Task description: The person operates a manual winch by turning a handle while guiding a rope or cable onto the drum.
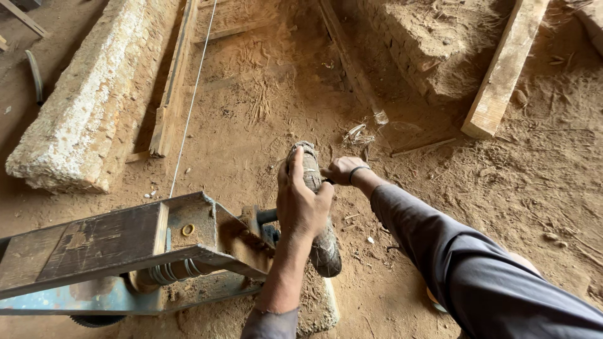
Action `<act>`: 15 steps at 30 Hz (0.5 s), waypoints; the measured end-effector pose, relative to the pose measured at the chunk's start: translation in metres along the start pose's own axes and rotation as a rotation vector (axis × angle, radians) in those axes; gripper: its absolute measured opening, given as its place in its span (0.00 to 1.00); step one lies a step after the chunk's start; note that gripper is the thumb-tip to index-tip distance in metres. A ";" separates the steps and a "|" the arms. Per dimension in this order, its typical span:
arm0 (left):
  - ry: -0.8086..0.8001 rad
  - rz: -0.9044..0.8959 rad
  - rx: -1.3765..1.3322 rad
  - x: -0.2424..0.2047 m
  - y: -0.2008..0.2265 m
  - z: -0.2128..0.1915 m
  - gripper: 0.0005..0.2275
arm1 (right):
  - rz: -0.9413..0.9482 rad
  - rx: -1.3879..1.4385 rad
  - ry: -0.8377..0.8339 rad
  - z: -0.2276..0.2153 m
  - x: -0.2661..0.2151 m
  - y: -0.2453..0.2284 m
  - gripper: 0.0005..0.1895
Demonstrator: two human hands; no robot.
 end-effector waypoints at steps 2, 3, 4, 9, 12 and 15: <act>0.018 0.075 0.002 0.006 0.006 -0.003 0.38 | -0.025 -0.075 0.015 0.007 0.004 0.003 0.38; 0.019 0.076 0.000 0.008 0.007 -0.003 0.38 | -0.024 -0.077 0.016 0.010 0.004 0.006 0.38; -0.037 0.012 -0.025 0.010 0.001 0.002 0.40 | -0.060 -0.138 0.019 0.013 0.004 0.004 0.29; -0.079 -0.025 -0.052 0.011 -0.005 0.007 0.43 | -0.074 -0.195 0.041 0.009 -0.015 -0.005 0.16; -0.054 -0.021 -0.052 0.008 -0.008 0.003 0.43 | -0.017 -0.132 -0.008 0.009 -0.030 -0.011 0.26; -0.113 -0.049 -0.024 0.002 -0.013 0.011 0.42 | -0.013 -0.106 0.005 0.013 -0.040 -0.008 0.27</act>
Point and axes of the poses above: each hand's wrist, its own x-axis towards the middle knuckle, its own z-axis out of the palm, y = z × x, the point moved 10 cm from there along x, towards the middle knuckle, and after that the axes turned 12 degrees about x, right-handed, at the moved point
